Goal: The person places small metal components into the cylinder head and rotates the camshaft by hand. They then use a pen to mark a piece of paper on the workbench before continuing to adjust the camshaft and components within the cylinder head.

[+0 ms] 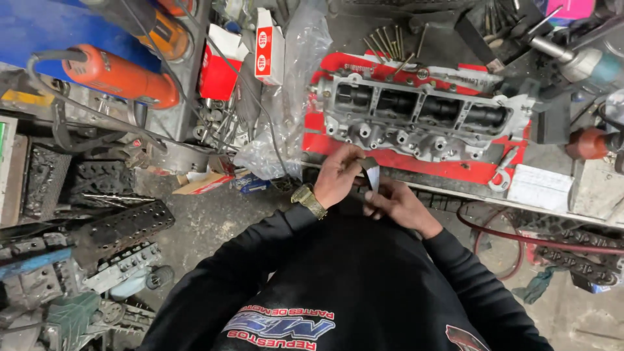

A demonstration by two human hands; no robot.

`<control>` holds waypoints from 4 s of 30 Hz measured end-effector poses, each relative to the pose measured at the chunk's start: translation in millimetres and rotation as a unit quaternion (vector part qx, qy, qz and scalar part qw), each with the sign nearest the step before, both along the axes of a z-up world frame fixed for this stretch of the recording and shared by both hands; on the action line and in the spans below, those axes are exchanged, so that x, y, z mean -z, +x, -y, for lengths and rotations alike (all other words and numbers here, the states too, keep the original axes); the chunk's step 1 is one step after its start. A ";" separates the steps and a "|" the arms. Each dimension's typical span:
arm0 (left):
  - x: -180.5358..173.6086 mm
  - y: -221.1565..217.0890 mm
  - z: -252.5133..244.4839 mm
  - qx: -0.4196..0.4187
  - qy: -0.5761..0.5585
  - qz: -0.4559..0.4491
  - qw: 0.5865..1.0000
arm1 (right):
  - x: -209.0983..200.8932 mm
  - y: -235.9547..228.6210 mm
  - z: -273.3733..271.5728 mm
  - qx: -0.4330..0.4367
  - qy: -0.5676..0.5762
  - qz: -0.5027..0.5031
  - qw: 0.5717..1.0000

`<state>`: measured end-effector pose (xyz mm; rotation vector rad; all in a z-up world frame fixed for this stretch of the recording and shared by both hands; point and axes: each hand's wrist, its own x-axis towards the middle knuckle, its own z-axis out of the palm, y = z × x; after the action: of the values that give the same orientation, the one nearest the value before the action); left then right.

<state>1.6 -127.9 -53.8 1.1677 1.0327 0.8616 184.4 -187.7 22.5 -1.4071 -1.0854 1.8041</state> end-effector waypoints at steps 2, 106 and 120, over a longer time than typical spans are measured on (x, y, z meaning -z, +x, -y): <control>1.1 -8.5 -9.0 0.020 0.000 0.034 0.999 | 9.7 -12.3 -6.0 0.034 -0.014 -0.055 0.998; -4.5 -54.2 -118.9 0.015 -0.335 0.127 0.934 | -6.8 -40.3 -130.0 -0.113 0.550 0.576 0.594; 31.7 -54.7 -120.3 -0.068 -0.224 0.184 0.954 | 23.0 -31.4 -159.3 -0.129 0.534 0.602 0.579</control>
<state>-53.1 -7.5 -85.5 0.5317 0.9392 0.8550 152.9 -28.5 -0.5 -1.4696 -2.4754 -0.3068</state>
